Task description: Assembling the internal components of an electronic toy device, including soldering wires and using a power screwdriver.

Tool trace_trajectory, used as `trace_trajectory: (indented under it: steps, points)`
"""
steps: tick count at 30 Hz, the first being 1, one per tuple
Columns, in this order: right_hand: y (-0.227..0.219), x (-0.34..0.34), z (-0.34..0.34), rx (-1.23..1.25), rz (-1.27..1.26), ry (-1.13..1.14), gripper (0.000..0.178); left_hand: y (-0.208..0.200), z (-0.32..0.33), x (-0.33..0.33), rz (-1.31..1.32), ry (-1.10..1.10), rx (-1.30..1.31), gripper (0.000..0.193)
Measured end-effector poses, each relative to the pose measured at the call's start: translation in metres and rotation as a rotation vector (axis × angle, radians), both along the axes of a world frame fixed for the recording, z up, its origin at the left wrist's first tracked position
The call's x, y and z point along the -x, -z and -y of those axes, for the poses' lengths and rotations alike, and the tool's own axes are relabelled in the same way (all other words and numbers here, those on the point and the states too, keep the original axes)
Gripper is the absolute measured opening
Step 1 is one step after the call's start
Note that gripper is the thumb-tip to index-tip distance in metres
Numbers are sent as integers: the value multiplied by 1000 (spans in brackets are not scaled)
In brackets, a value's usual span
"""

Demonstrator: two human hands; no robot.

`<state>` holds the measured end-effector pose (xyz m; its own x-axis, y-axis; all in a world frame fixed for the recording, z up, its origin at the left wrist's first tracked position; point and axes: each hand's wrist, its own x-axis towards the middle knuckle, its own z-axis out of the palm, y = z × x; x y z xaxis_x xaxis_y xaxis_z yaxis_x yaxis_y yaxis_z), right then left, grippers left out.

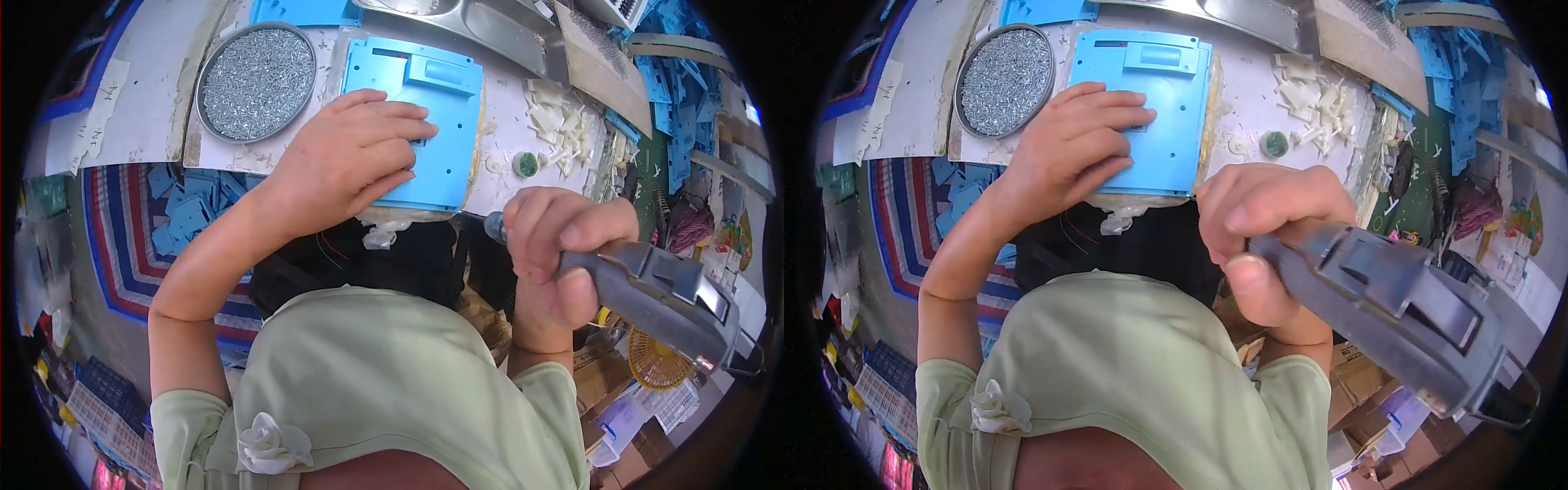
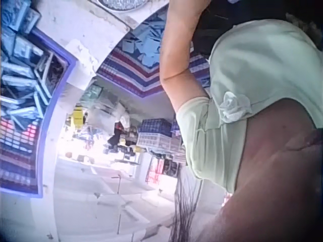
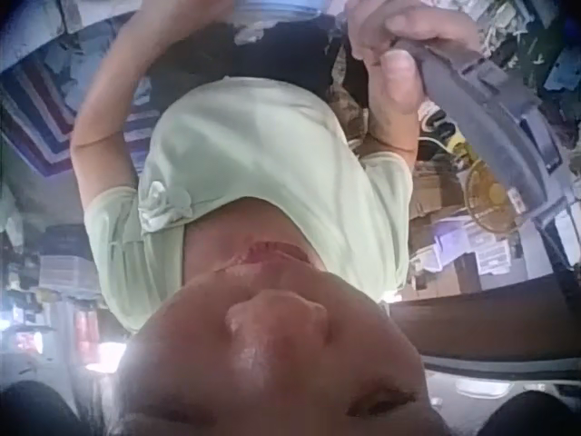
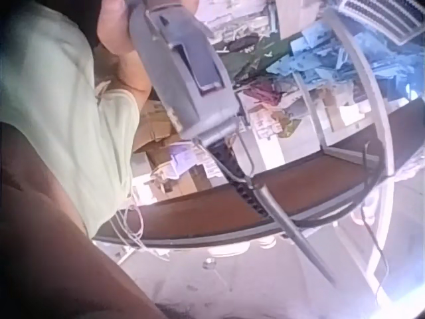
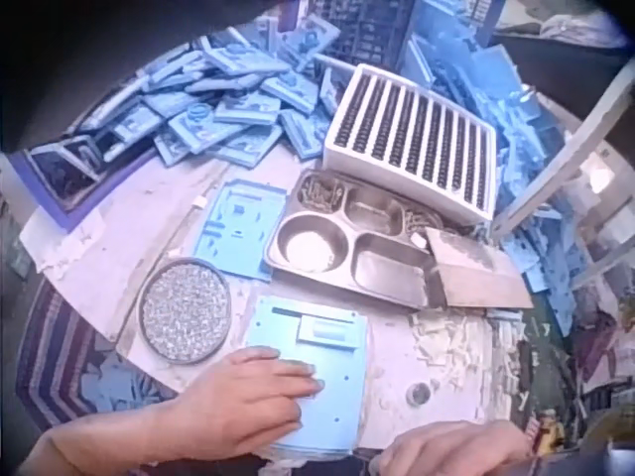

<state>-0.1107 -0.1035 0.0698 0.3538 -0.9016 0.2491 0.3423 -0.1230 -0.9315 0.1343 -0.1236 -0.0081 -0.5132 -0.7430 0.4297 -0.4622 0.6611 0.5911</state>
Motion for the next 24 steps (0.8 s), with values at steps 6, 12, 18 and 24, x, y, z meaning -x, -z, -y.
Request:
trace_trajectory:
  steps: [6, 12, 18, 24]
  points:
    - [22, -4, 7, 200, -61, -107, 24, 3, -1, 0, 44, 45, -25, 16]
    - [16, -5, 22, 154, -27, -218, 18, 2, -5, 2, 32, 24, -49, 16]
    - [15, -27, 35, 212, -164, -62, 29, 4, -1, 2, 14, 43, -60, 19]
    - [17, -24, 52, 288, -162, -211, 31, 7, -5, 0, -10, 42, -106, 19]
